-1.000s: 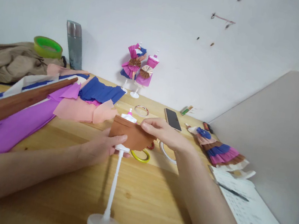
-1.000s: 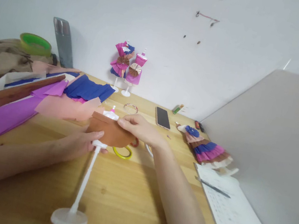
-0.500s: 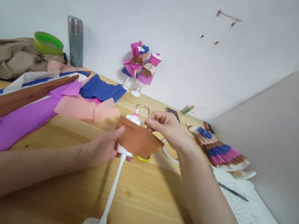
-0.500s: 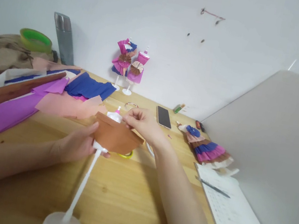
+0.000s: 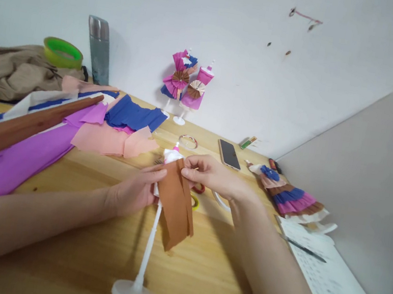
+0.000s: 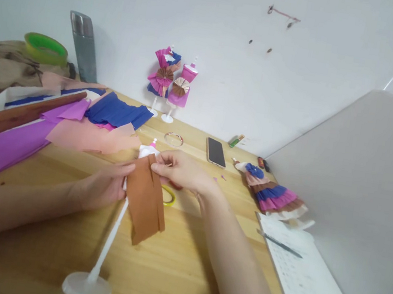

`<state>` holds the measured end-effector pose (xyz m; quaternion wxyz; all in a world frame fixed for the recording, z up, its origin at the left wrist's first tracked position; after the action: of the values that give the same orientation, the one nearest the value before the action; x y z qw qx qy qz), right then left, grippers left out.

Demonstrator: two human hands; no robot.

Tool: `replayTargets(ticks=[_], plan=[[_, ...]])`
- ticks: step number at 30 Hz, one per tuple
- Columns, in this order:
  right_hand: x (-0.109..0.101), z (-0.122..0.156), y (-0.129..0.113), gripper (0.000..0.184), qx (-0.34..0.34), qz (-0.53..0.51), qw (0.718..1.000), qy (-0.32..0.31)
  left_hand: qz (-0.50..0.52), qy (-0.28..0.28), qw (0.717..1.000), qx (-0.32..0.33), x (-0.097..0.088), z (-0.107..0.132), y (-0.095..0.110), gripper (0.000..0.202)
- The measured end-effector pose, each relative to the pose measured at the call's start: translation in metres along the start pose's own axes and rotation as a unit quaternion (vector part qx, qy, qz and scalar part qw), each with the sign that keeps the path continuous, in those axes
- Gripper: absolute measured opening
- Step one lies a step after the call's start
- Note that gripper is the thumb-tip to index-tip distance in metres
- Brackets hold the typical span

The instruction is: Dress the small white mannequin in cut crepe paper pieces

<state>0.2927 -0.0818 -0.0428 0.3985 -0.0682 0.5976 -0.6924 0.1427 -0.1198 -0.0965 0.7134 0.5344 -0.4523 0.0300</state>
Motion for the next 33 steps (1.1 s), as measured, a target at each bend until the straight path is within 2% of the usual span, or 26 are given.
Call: replayTargets(ticks=[3, 7, 10, 14, 16, 18, 23, 25, 28, 30, 33], plan=[[-0.001, -0.003, 0.007, 0.039, 0.016, -0.022, 0.999, -0.021, -0.014, 0.019, 1.000, -0.006, -0.003, 0.001, 0.000, 0.047], [-0.002, -0.005, 0.007, 0.044, -0.010, -0.074, 0.997, -0.014, -0.007, 0.020, 1.000, 0.006, -0.005, -0.002, 0.000, 0.046], [-0.012, -0.001, 0.001, 0.047, -0.058, -0.132, 0.988, 0.047, 0.020, -0.008, 1.000, -0.001, 0.000, -0.005, 0.000, 0.043], [-0.035, 0.011, -0.004, 0.053, -0.115, -0.176, 0.965, 0.156, 0.027, 0.037, 0.998, -0.040, 0.002, -0.005, 0.003, 0.050], [-0.043, 0.017, -0.005, 0.056, -0.121, -0.183, 0.958, 0.184, 0.027, 0.048, 0.998, -0.038, 0.000, -0.003, 0.005, 0.043], [-0.044, 0.021, -0.007, 0.054, -0.117, -0.172, 0.960, 0.186, 0.020, 0.048, 0.998, -0.029, -0.001, -0.001, 0.006, 0.038], [-0.027, 0.026, -0.021, 0.048, -0.108, -0.131, 0.977, 0.127, 0.002, 0.023, 1.000, 0.000, 0.007, 0.007, 0.005, 0.030], [-0.017, 0.027, -0.029, 0.042, -0.103, -0.105, 0.981, 0.123, -0.006, 0.001, 1.000, 0.006, 0.013, 0.011, 0.004, 0.035], [-0.003, 0.027, -0.038, 0.028, -0.103, -0.049, 0.981, 0.156, -0.018, -0.002, 1.000, -0.011, 0.016, 0.015, -0.003, 0.045], [0.003, 0.028, -0.042, 0.021, -0.113, -0.008, 0.977, 0.182, -0.025, 0.004, 0.999, -0.020, 0.013, 0.015, -0.009, 0.046], [0.007, 0.028, -0.044, 0.014, -0.135, 0.058, 0.965, 0.219, -0.036, -0.017, 0.999, -0.023, 0.008, 0.014, -0.019, 0.045]])
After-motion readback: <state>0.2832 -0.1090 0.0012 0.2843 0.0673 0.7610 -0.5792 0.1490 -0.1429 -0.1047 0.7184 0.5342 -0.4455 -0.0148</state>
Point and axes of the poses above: each hand's wrist, its own z-axis away from the middle knuckle, its own x-axis out of the palm, y = z × x, the point moved 4 cm from there along -z, towards the middle knuckle, and after that the axes turned 3 degrees about -y, right-handed, at the moved point
